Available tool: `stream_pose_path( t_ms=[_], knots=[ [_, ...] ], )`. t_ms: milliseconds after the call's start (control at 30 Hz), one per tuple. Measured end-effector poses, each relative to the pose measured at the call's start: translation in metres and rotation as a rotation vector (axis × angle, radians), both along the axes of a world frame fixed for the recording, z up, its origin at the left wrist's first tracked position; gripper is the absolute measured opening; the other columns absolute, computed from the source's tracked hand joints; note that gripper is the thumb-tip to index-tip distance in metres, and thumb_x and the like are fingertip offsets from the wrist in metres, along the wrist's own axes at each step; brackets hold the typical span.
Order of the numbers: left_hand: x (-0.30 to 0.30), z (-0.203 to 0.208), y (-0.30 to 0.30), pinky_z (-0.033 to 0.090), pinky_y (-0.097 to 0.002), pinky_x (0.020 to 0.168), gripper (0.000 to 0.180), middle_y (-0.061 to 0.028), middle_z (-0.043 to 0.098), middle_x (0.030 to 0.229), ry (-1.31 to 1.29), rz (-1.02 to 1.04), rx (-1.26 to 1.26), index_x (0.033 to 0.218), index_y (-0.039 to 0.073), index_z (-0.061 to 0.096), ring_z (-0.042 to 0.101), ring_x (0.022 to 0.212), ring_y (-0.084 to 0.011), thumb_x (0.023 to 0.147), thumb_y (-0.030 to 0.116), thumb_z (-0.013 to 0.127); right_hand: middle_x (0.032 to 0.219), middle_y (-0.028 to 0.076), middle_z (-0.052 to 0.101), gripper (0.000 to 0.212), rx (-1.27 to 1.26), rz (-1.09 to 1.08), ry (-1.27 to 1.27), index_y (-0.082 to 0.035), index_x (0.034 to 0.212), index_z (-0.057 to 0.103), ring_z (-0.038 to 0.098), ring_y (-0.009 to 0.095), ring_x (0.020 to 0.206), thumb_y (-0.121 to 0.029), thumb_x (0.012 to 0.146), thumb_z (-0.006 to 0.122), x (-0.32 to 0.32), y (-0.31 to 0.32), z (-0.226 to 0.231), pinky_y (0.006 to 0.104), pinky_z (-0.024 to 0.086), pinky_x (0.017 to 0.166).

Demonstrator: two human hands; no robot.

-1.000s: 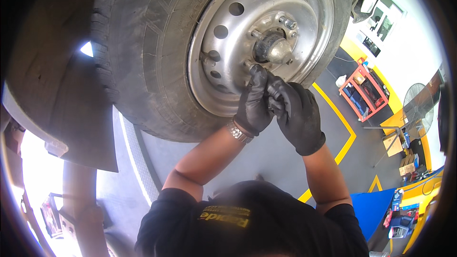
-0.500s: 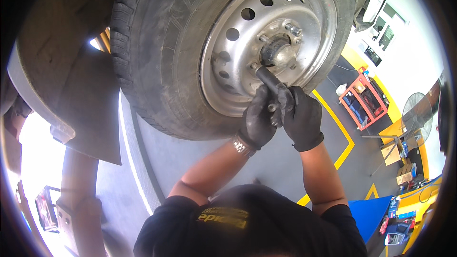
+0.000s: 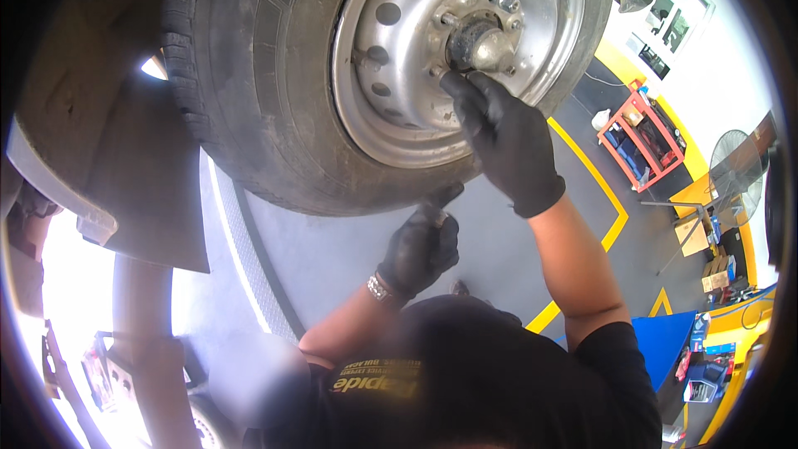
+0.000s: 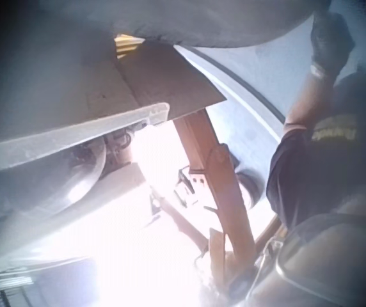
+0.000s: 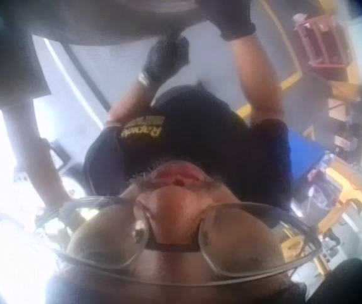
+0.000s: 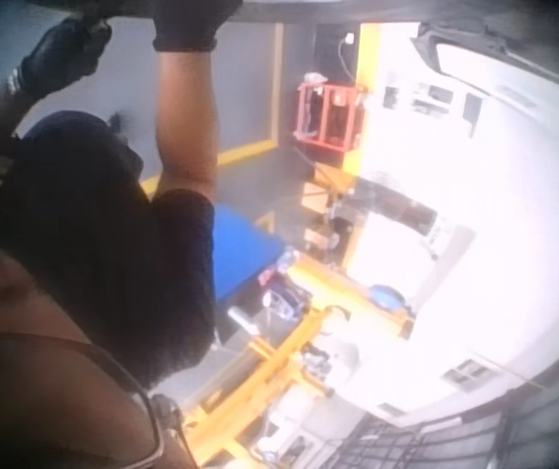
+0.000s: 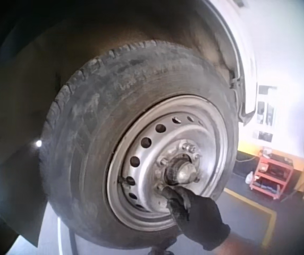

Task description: The person lifts and mounts two tires onto a raised vehicle, then secures each with lug nuts using a hand wrench. The person operates the lift controls between tire installations.

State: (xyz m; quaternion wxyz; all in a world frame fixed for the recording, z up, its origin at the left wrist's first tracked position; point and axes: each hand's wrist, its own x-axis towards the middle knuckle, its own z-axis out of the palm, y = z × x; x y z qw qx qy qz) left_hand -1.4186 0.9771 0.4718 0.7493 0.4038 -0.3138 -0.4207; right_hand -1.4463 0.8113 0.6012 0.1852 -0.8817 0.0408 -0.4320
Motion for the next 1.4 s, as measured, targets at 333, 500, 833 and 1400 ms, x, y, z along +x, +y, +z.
stream_pose_path(
  t_ms=[333, 500, 833, 1400],
  knots=[
    [0.009, 0.036, 0.002, 0.033, -0.0217, 0.043, 0.046, -0.0036, 0.05, 0.064, 0.127, 0.035, -0.207, 0.126, 0.0, 0.049, 0.039, 0.044, -0.0096, 0.103, 0.04, 0.047, 0.119, 0.019, 0.067, 0.043, 0.525, 0.666, 0.095, 0.0, 0.132, 0.054, 0.07, 0.034, 0.096, -0.008, 0.091, 0.063, -0.105, -0.002, -0.011, 0.0369, 0.055, 0.079],
    [0.012, 0.067, -0.014, 0.036, -0.0214, 0.045, 0.049, 0.001, 0.049, 0.061, -0.318, -0.063, -0.12, 0.133, -0.002, 0.046, 0.039, 0.044, -0.0076, 0.106, 0.038, 0.038, 0.105, 0.014, 0.069, 0.054, 0.134, 0.576, 0.179, -0.001, 0.132, 0.055, 0.063, 0.031, 0.077, -0.008, 0.08, 0.07, -0.109, -0.028, -0.031, 0.0385, 0.053, 0.071],
    [0.005, 0.085, -0.089, 0.05, -0.0292, 0.065, 0.036, -0.0152, 0.069, 0.104, -0.848, 0.142, -0.098, 0.12, 0.001, 0.061, 0.059, 0.07, -0.0123, 0.103, 0.026, 0.042, 0.086, 0.007, 0.058, 0.036, 1.055, 0.711, 0.001, 0.004, 0.131, 0.047, 0.049, 0.006, 0.061, -0.011, 0.099, 0.051, -0.129, -0.051, -0.07, 0.0242, 0.043, 0.056],
    [0.044, 0.111, -0.247, 0.035, -0.0176, 0.041, 0.044, -0.0005, 0.05, 0.072, 0.094, -0.038, -0.687, 0.095, 0.005, 0.056, 0.044, 0.051, -0.0057, 0.104, 0.046, 0.043, 0.109, 0.016, 0.066, 0.045, -0.145, 0.008, -0.161, -0.004, 0.129, 0.052, 0.066, 0.036, 0.096, -0.015, 0.088, 0.067, -0.038, -0.143, 0.024, 0.0434, 0.052, 0.084]
  ],
)
